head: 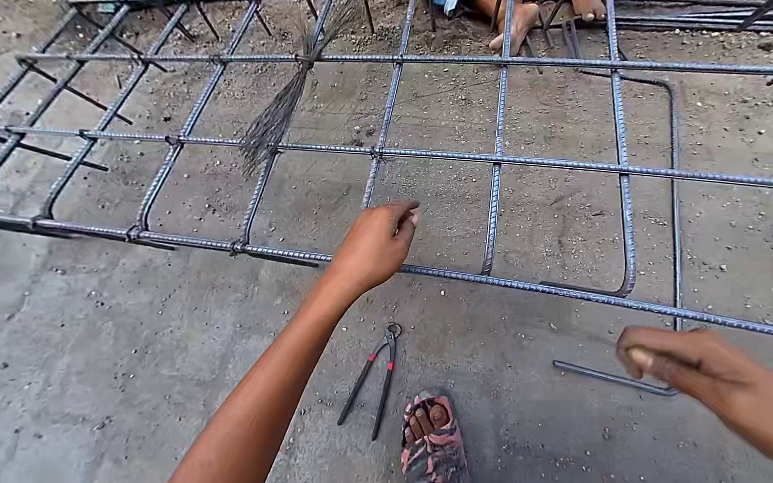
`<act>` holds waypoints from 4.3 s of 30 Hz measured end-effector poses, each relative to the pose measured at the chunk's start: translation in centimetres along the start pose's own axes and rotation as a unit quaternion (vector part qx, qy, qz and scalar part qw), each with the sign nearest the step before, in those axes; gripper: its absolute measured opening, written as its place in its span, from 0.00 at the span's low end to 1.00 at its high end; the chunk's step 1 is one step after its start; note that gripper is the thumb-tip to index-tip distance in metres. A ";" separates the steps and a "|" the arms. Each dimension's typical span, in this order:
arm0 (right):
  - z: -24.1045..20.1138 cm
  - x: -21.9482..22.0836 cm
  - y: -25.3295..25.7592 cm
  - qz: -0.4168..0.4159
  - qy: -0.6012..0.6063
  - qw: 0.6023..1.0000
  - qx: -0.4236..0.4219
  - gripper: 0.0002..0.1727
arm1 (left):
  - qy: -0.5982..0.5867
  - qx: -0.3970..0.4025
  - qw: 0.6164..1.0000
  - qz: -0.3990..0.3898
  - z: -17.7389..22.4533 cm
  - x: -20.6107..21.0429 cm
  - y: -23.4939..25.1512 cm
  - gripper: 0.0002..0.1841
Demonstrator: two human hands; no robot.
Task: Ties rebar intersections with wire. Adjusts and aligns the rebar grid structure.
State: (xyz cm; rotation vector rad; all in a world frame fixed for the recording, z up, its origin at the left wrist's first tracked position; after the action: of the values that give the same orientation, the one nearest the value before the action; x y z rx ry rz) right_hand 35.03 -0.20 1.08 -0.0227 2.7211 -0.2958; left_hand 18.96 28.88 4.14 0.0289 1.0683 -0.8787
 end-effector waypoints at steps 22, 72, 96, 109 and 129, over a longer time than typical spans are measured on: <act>0.4 1.7 11.2 -0.088 -0.118 0.969 0.198 0.20 | 0.197 0.257 0.919 -0.225 5.8 9.1 0.4 0.11; -1.5 12.2 8.5 0.370 0.231 0.899 0.034 0.19 | 0.355 0.461 0.804 0.118 6.5 9.6 -4.9 0.17; 5.0 9.3 12.2 0.220 0.233 0.931 -0.174 0.19 | 0.451 0.470 0.750 0.119 7.6 10.7 -5.5 0.18; 3.5 3.8 17.7 0.215 0.060 0.924 -0.309 0.09 | 0.350 0.366 0.841 0.192 6.8 9.6 -5.2 0.18; 4.0 6.1 18.7 0.154 0.356 0.907 -0.165 0.09 | 0.259 0.318 0.894 0.181 5.6 8.3 -4.3 0.18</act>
State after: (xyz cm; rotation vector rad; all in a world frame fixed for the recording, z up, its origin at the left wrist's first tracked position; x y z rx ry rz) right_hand 31.52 16.96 -8.78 0.5127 3.3875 0.3241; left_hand 21.94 18.54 2.28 1.0325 1.1646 -0.8616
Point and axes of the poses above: each hand's wrist, its own y-axis towards the middle knuckle, its own x-axis out of the palm, z = x × y, the point moved 10 cm from there along y, towards the middle knuckle, and after that the axes turned 7 degrees about -x, right-handed, at the moved point
